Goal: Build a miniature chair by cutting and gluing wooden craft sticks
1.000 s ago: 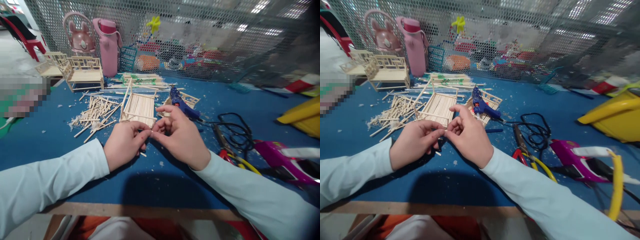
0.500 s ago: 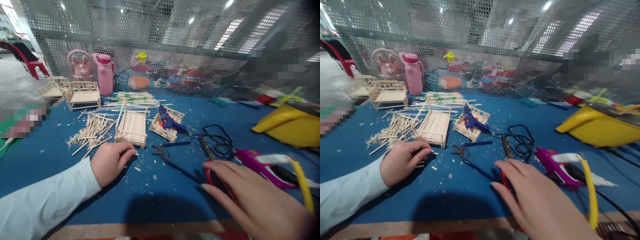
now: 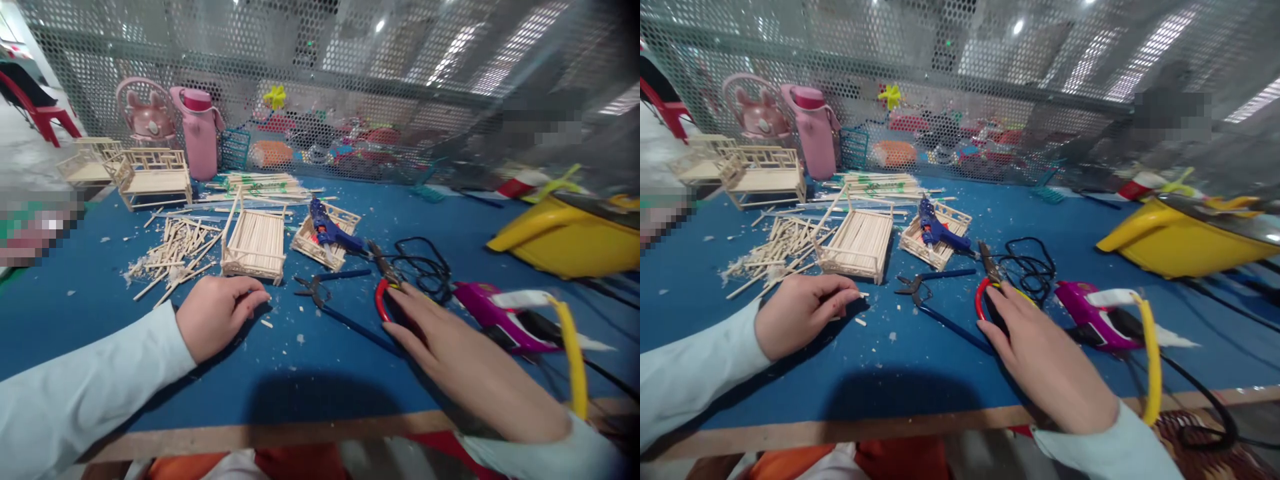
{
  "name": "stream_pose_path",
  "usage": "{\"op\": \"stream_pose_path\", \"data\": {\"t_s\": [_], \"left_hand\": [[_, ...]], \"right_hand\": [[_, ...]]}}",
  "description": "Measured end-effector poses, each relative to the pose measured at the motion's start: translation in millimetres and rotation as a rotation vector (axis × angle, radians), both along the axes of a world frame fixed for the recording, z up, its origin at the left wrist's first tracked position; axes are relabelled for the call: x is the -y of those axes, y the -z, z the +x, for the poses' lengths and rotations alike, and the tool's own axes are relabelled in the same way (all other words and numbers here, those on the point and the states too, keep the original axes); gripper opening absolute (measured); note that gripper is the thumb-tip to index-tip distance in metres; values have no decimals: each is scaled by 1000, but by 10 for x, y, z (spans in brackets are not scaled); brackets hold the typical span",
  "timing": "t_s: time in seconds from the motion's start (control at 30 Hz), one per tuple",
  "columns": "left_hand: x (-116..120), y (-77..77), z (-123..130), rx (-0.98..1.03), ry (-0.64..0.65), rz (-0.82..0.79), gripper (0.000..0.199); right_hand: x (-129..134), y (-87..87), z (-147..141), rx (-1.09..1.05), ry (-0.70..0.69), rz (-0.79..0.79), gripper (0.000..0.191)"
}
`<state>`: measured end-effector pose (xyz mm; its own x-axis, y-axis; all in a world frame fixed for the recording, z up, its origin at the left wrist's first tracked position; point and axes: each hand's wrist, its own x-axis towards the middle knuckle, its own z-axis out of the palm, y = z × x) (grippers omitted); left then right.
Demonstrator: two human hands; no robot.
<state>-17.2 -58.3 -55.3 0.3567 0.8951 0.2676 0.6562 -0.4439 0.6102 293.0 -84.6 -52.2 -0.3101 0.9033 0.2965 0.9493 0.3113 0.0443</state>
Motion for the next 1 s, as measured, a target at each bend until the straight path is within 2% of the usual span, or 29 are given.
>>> {"op": "stream_pose_path", "data": {"t_s": [0.07,0.13,0.2,0.27,0.33,0.4,0.47,0.6,0.8,1.0], "left_hand": [[5,-10,1,-3,-4,-13,21],[11,-6,-3,-16,1,3,21],[10,9,-17,-62,-18,79,23],[-10,28,-34,-134,-73,219,26],[-51,38,-42,-205,-139,363,30],[-101,36,-29,-257,-187,461,32],[-146,25,2,-316,-199,499,32],[-179,-10,65,-400,-144,447,27],[-197,-33,81,-318,-139,276,30],[-208,-12,109,-207,-138,270,30]], "right_hand": [[-68,-216,-230,0,-37,54,42],[-191,-406,-527,-82,-201,-33,34],[-385,-500,-818,-166,-350,-118,28],[-607,-478,-1037,-242,-390,-213,29],[-785,-373,-1158,-379,-408,-320,28],[-870,-253,-1200,-534,-410,-416,20],[-871,-172,-1200,-630,-406,-440,17],[-809,-151,-1204,-651,-418,-384,18],[-818,-147,-1259,-783,-396,-390,16],[-787,-151,-1277,-771,-411,-302,12]]}}
